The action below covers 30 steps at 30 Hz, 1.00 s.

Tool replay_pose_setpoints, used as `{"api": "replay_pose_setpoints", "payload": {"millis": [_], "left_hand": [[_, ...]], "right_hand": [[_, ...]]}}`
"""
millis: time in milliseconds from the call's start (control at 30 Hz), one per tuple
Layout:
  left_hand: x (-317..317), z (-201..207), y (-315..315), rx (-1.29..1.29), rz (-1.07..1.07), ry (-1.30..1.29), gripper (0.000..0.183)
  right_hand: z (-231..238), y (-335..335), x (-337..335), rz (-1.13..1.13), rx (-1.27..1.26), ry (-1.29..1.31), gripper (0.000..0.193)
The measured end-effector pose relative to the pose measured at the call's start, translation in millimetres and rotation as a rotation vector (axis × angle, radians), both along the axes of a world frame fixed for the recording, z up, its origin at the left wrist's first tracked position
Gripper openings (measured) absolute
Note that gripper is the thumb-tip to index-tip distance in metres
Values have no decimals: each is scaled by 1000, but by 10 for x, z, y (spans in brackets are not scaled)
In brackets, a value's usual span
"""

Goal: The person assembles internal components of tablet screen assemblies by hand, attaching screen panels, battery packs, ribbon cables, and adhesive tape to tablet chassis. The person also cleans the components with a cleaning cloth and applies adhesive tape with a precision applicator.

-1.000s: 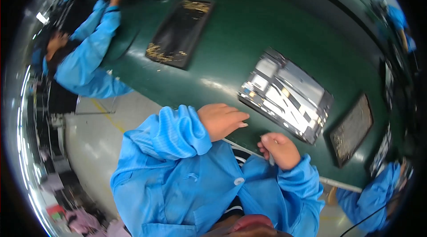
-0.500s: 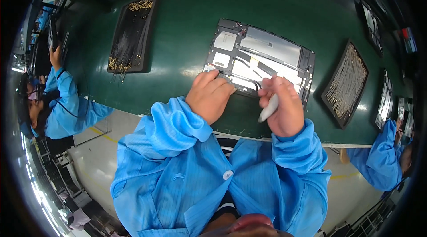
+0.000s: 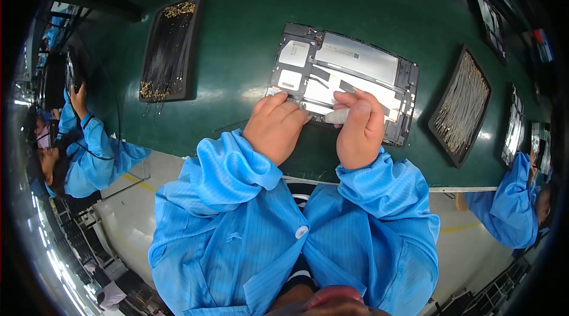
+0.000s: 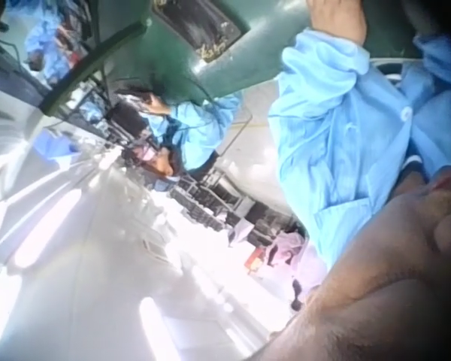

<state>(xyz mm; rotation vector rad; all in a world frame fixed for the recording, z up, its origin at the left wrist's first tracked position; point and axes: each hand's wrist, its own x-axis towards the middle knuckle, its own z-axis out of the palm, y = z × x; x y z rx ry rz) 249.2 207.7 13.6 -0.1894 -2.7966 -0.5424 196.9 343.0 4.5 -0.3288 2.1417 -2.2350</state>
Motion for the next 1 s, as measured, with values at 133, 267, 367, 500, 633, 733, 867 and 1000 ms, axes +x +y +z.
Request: {"api": "replay_pose_setpoints", "payload": {"millis": [133, 267, 367, 500, 633, 733, 867, 1000], "left_hand": [[-1, 2, -1, 8, 11, 14, 18], [-3, 18, -3, -38, 5, -21, 17], [-1, 27, -3, -49, 1, -23, 16], [-5, 49, 2, -84, -1, -41, 15], [-8, 58, 17, -93, 6, -50, 15], [-16, 54, 15, -105, 2, -62, 15], [-32, 59, 7, -77, -9, -59, 17], [23, 64, -22, -100, 4, -85, 20]], "right_hand": [[-14, -21, -3, -6, -23, -4, 24], [-70, -22, -6, 16, 68, 76, 22], [-74, -23, -2, 30, 37, 53, 22], [-67, -32, -8, 47, -34, 23, 21], [-85, -22, -11, 57, 8, 45, 22], [-89, -20, -23, 66, 12, 87, 21], [83, -33, -63, 111, 76, 48, 22], [283, -102, -150, 359, 472, 239, 23]]}}
